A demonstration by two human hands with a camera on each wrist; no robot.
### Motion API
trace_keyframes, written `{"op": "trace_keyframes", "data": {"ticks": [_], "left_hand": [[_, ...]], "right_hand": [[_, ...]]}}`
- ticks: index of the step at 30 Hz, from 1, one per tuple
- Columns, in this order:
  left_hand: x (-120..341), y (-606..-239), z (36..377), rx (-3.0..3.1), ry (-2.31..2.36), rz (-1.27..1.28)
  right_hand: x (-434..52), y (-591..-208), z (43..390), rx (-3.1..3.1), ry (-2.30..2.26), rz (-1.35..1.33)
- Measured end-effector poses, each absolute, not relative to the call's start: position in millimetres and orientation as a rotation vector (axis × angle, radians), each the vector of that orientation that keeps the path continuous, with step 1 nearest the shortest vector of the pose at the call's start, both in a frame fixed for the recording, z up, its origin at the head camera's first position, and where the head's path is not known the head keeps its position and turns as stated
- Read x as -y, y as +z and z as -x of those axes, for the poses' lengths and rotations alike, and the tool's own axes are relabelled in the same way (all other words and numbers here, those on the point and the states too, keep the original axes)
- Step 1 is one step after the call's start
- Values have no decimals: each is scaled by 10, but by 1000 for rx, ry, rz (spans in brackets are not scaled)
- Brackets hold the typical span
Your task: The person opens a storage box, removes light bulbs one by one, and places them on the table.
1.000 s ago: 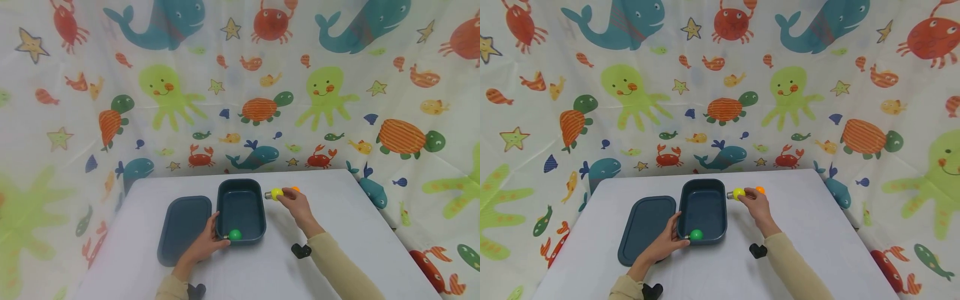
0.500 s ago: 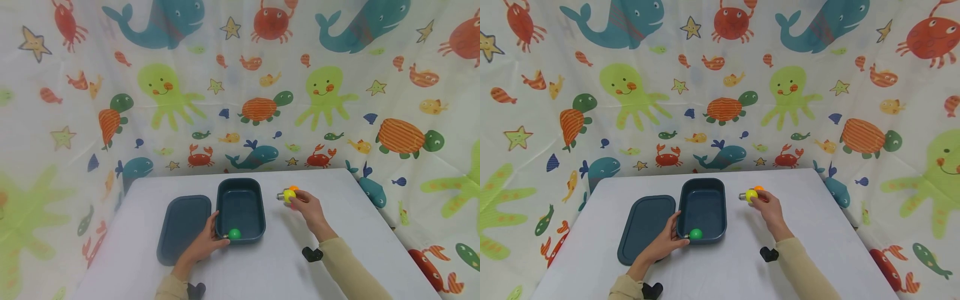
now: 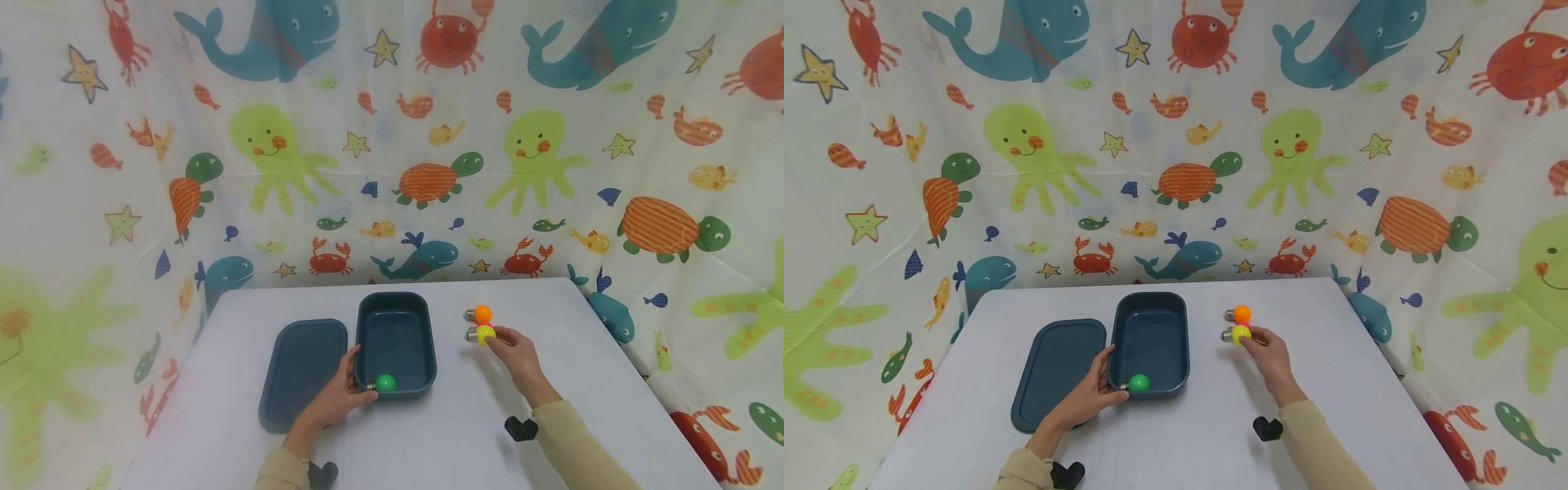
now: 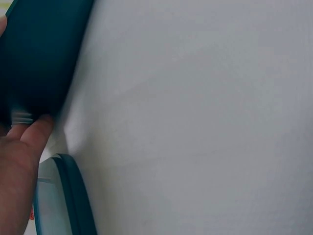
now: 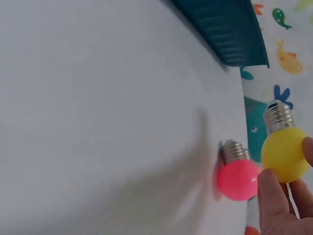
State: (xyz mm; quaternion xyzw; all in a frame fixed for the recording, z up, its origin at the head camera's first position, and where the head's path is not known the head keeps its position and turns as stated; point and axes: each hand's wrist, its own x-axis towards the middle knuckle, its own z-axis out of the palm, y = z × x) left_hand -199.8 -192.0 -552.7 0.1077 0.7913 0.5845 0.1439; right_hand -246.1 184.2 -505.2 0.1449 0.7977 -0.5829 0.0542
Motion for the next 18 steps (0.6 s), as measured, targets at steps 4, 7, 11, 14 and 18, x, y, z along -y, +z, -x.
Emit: {"op": "trace_keyframes", "data": {"ticks": [4, 7, 11, 14, 18], "left_hand": [[1916, -5514, 1997, -2289, 1683, -314], [1917, -5504, 2002, -2284, 1690, -308], [1923, -5518, 2011, -2269, 1695, -302], [1926, -5534, 2015, -2267, 1691, -314], [1923, -5526, 2008, -2258, 1694, -312]], "right_hand": [[-1914, -5146, 2440, -2407, -1729, -472], [-1956, -5227, 2443, -2395, -1694, -513], [-1992, -5334, 2442, -2386, -1696, -534], [-2005, -5388, 2428, -2393, -1712, -515], [-2001, -5423, 2417, -2405, -1724, -494]]}}
